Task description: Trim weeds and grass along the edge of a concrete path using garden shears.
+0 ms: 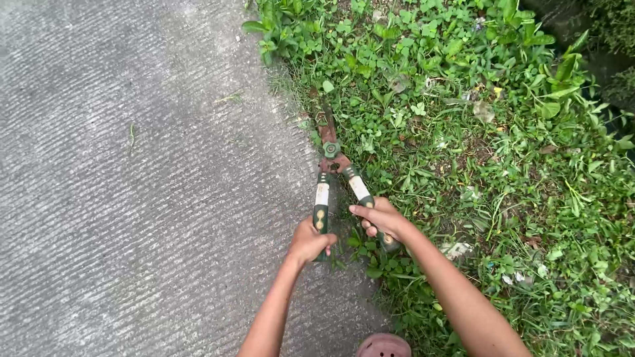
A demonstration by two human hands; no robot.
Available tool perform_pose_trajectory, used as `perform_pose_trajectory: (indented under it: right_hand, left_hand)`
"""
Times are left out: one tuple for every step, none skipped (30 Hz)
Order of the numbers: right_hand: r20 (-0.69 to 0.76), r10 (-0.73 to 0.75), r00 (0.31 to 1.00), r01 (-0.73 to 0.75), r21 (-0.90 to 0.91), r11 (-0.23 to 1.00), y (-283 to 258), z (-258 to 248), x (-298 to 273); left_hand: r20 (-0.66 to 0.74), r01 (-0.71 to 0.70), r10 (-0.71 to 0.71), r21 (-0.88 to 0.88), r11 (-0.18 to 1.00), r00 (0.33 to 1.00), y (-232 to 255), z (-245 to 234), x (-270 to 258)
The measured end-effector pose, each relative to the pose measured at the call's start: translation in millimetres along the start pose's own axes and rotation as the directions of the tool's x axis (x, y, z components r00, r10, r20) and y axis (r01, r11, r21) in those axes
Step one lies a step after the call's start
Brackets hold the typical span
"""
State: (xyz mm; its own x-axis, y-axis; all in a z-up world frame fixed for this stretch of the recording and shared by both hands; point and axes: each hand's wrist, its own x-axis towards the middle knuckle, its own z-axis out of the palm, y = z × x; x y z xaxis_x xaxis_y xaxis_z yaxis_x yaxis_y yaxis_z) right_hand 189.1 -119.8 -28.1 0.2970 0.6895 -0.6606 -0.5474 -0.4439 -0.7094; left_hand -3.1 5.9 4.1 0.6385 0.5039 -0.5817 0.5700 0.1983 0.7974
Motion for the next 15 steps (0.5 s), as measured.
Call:
perform_pose_trajectory:
  right_hand:
    - [0.003,-0.004,1.000,0.004,0.003,1.000,-8,-9,-9]
    - [0.053,0.045,0.998,-0.042,-0.050,0.998,-13,-18,-20]
    - [0.100,0.095,0.990,-0.085,-0.104,0.991,-18,-28,-31]
    - [0.097,0.094,0.991,-0.085,-0.098,0.992,-20,-39,-40]
    - [0.103,0.120,0.987,-0.108,-0.116,0.987,-21,-50,-50]
    - [0.106,0.143,0.984,-0.128,-0.137,0.982,-23,-63,-60]
    - [0.101,0.140,0.985,-0.126,-0.134,0.983,-21,-71,-67]
    - [0.076,0.158,0.984,-0.146,-0.145,0.979,-18,-76,-72]
    - [0.052,0.177,0.983,-0.167,-0.155,0.974,-15,-82,-78]
    - [0.045,0.169,0.985,-0.160,-0.152,0.975,-10,-91,-79]
    - [0.025,0.158,0.987,-0.153,-0.137,0.979,-6,-101,-80]
    - [0.004,0.153,0.988,-0.151,-0.120,0.981,3,-110,-83]
    - [-0.005,0.150,0.989,-0.150,-0.113,0.982,12,-117,-84]
    - [-0.011,0.135,0.991,-0.136,-0.090,0.987,19,-124,-84]
    - [-0.017,0.120,0.993,-0.121,-0.067,0.990,25,-130,-84]
  left_hand:
    - [-0.003,-0.002,0.002,0.004,1.000,1.000,13,-12,-8]
    - [0.019,0.040,-0.042,0.086,0.996,0.999,26,-23,-18]
    - [0.037,0.080,-0.088,0.167,0.983,0.995,38,-33,-28]
    - [0.041,0.080,-0.089,0.172,0.982,0.995,38,-38,-31]
    - [0.070,0.081,-0.100,0.232,0.969,0.993,38,-44,-34]
    - [0.100,0.076,-0.109,0.288,0.955,0.989,38,-48,-36]
    - [0.105,0.071,-0.106,0.290,0.954,0.989,36,-41,-33]
    - [0.127,0.045,-0.086,0.295,0.954,0.988,33,-36,-31]
    - [0.148,0.018,-0.066,0.300,0.954,0.987,31,-32,-30]
    - [0.155,0.008,-0.058,0.304,0.953,0.986,31,-26,-22]
    - [0.170,-0.017,-0.037,0.306,0.952,0.985,31,-20,-15]
    - [0.187,-0.038,-0.021,0.307,0.951,0.982,28,-13,-10]
    - [0.197,-0.043,-0.020,0.311,0.950,0.980,30,-7,-7]
    - [0.197,-0.050,-0.019,0.339,0.940,0.980,34,-1,-5]
    - [0.197,-0.057,-0.018,0.367,0.929,0.980,38,4,-3]
